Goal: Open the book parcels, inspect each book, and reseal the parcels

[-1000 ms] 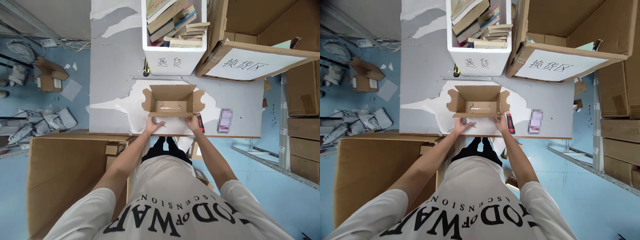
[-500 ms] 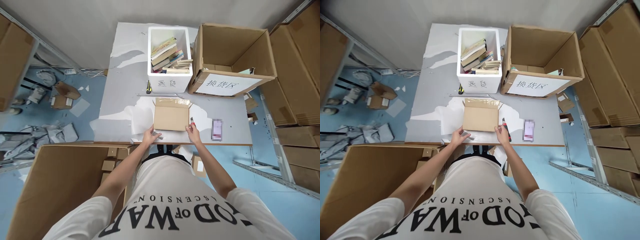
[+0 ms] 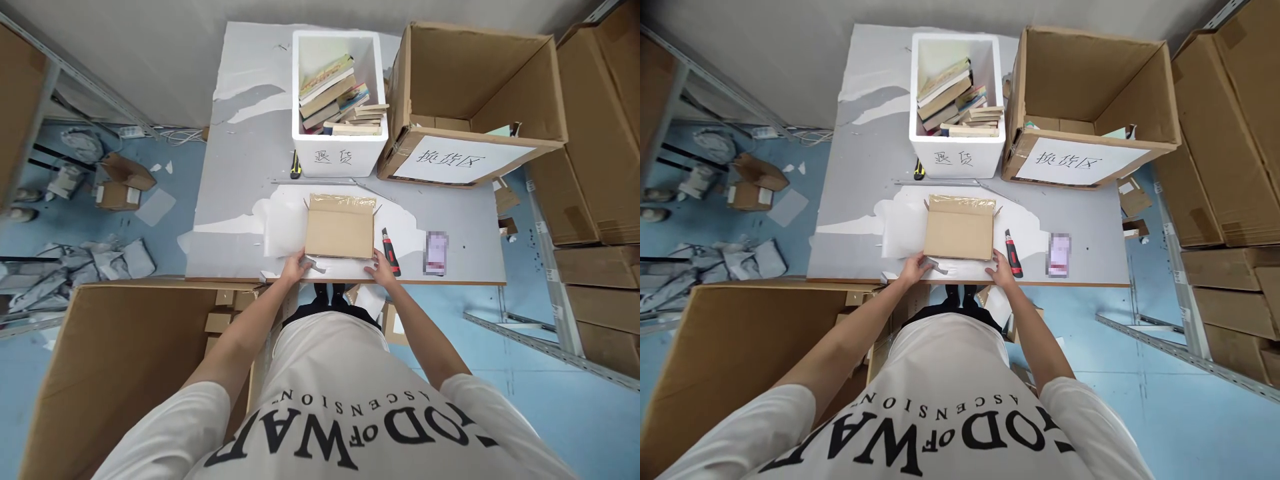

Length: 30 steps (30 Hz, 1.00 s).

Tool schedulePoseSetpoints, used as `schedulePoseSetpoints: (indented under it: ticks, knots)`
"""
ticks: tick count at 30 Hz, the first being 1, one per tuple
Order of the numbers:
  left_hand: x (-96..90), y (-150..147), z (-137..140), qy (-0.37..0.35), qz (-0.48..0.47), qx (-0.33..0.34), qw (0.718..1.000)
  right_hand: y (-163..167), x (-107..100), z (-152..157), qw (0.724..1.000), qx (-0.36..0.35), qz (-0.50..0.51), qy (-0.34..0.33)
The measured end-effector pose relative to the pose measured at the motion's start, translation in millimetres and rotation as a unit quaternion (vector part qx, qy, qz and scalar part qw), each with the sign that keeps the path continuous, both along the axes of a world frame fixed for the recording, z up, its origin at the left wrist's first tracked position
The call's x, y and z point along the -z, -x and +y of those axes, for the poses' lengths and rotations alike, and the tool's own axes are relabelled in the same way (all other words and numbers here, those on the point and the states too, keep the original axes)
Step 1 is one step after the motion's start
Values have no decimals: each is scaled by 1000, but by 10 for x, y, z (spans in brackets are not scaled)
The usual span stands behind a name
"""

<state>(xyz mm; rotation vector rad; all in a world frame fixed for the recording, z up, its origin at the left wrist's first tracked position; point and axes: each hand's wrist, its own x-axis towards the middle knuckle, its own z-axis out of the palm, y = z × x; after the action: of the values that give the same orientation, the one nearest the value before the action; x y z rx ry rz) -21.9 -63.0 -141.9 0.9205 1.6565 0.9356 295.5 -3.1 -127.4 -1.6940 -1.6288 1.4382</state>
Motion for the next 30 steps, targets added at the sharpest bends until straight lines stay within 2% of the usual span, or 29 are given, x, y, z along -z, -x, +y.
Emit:
schedulePoseSetpoints:
  ticks: [4,7,10,13,16,18,22,27,30]
  knots:
    - [38,-62,13,11,59,36,998,134,18,31,1000,22,5,19]
    - [-83,-93,-13,-12,68,31,997,184,-97,41,998,29,55,9]
    - [-361,-132,-21,-90,57,-4,994,181,-355,74,995,21,88,-32]
    - [-713,-196,44,-142,76,-52,986,187,-707,139,994,34,63,-81]
    - [-992,-258,172,-133,115,-89,980,227,-1011,209,993,53,-25,-101]
    - [-1089,-279,259,-105,132,-100,980,260,-1117,253,991,54,-78,-95]
    - [-1088,-264,366,-50,147,-105,982,291,-1059,338,991,29,-112,-60]
    - [-890,-259,307,1,134,-95,986,268,-758,353,995,15,-96,-11]
    - [-767,-307,203,17,120,-113,986,223,-624,308,997,23,-73,0]
